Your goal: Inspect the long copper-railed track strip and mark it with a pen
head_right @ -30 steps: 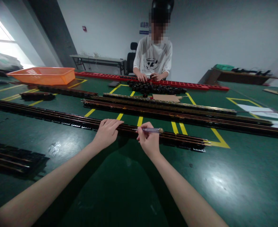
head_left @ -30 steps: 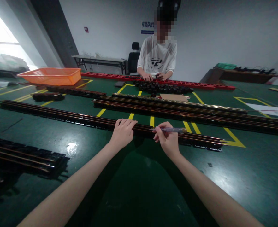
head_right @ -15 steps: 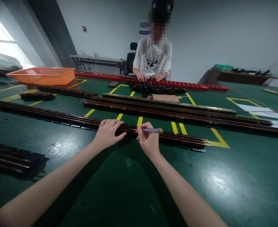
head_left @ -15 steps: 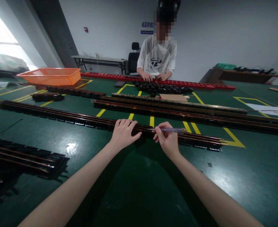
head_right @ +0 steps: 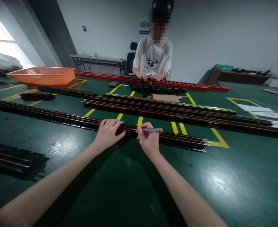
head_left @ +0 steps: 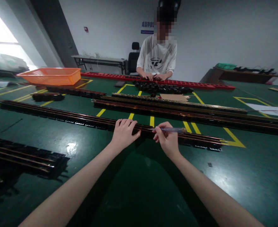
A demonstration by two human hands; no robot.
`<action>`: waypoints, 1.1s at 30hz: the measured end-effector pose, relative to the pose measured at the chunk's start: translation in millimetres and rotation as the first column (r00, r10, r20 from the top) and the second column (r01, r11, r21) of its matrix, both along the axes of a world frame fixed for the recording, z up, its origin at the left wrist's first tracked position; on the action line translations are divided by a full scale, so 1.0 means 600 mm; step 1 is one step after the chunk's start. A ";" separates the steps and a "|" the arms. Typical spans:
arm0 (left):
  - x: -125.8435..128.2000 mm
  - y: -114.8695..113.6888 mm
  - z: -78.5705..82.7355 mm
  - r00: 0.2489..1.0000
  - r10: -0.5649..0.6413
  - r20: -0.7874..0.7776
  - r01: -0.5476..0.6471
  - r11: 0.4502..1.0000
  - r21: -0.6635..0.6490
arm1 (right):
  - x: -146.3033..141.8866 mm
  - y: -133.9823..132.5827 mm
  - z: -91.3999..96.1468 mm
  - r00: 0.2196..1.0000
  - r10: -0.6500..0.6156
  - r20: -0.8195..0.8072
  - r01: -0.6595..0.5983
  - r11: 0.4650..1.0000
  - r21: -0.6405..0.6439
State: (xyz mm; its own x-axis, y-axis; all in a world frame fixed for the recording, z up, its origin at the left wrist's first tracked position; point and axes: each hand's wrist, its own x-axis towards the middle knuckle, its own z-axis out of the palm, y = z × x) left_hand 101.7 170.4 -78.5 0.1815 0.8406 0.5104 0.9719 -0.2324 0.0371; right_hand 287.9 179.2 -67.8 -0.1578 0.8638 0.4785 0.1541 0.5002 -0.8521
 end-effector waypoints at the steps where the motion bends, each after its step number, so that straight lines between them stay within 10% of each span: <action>1: 0.000 0.000 -0.001 1.000 -0.003 0.001 0.003 1.000 0.005 | 0.000 0.000 0.000 1.000 -0.003 -0.004 0.003 1.000 -0.002; 33: 0.000 0.000 -0.002 0.999 -0.031 0.026 0.031 0.999 0.027 | 0.001 0.005 -0.009 0.998 -0.047 -0.038 0.048 0.999 0.021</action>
State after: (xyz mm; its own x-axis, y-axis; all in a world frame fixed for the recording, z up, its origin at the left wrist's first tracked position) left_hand 101.5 170.5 -79.6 0.1935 0.8209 0.5373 0.9630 -0.2637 0.0561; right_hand 288.5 181.9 -73.0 -0.0984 0.8592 0.5020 0.1462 0.5115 -0.8468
